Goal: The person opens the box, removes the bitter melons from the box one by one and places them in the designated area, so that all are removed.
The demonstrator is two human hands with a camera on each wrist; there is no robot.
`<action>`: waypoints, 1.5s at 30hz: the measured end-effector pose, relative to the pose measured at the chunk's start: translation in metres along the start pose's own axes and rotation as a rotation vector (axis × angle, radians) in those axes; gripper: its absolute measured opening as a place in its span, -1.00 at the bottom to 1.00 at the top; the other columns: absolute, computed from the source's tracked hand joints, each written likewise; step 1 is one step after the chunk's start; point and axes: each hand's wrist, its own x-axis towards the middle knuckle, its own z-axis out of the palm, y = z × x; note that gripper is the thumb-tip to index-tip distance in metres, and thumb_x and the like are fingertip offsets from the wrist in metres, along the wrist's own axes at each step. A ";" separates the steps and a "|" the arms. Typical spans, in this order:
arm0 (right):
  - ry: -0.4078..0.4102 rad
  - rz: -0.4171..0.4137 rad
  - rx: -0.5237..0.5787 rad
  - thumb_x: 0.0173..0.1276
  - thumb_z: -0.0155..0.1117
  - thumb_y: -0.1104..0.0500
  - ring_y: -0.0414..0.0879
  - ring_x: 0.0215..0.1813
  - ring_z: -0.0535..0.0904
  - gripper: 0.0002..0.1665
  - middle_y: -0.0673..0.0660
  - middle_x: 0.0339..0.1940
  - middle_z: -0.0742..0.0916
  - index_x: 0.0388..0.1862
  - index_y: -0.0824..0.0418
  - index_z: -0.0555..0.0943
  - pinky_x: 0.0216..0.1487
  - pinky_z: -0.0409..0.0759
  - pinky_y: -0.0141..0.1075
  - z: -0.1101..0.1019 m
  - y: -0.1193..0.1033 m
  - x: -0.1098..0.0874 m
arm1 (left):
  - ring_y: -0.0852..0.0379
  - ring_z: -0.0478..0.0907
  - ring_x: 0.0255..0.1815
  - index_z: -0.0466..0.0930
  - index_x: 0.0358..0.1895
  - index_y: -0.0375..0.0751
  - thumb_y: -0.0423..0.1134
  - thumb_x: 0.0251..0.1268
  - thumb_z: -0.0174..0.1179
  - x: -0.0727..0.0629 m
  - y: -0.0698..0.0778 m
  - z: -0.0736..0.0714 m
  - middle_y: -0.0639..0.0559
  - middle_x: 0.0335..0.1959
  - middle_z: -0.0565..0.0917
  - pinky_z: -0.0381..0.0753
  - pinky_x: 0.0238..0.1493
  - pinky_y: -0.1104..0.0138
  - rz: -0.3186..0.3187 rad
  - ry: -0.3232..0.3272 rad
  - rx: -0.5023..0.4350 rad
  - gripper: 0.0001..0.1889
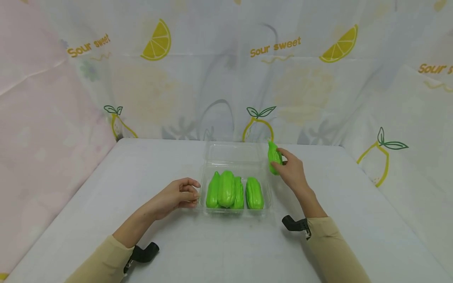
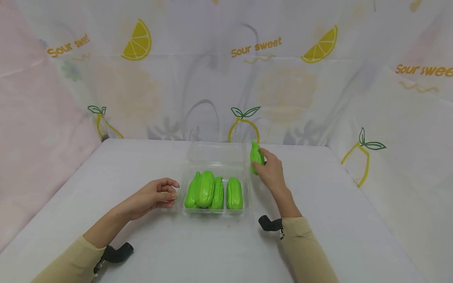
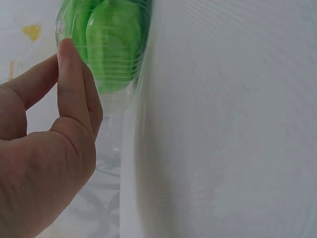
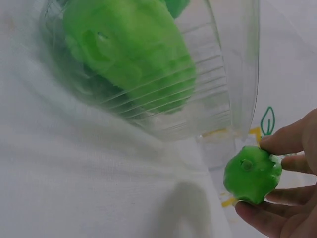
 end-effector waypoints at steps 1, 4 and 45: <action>-0.003 0.003 -0.003 0.40 0.25 0.11 0.26 0.11 0.66 -0.33 0.36 0.41 0.49 0.45 0.23 0.37 -0.12 0.72 -0.10 0.001 0.002 0.000 | 0.17 0.64 -0.27 0.26 0.24 -0.46 -0.29 0.35 0.27 0.000 0.000 0.000 0.01 -0.27 0.55 0.74 -0.17 0.38 0.000 0.000 0.000 -0.47; -0.012 0.008 -0.013 0.40 0.25 0.12 0.28 0.13 0.65 -0.34 0.37 0.40 0.50 0.44 0.24 0.38 -0.05 0.72 -0.03 0.003 0.008 0.001 | 0.18 0.64 -0.27 0.26 0.24 -0.46 -0.29 0.35 0.27 0.000 0.000 0.001 0.01 -0.27 0.55 0.74 -0.18 0.39 0.002 0.001 0.000 -0.47; -0.125 0.044 -0.029 0.46 0.18 0.02 0.27 0.23 0.58 -0.30 0.35 0.45 0.44 0.49 0.23 0.31 0.04 0.67 -0.04 0.014 0.024 0.007 | 0.17 0.63 -0.26 0.27 0.23 -0.44 -0.28 0.35 0.27 0.000 -0.001 0.000 0.02 -0.26 0.54 0.74 -0.15 0.38 0.008 -0.004 0.005 -0.48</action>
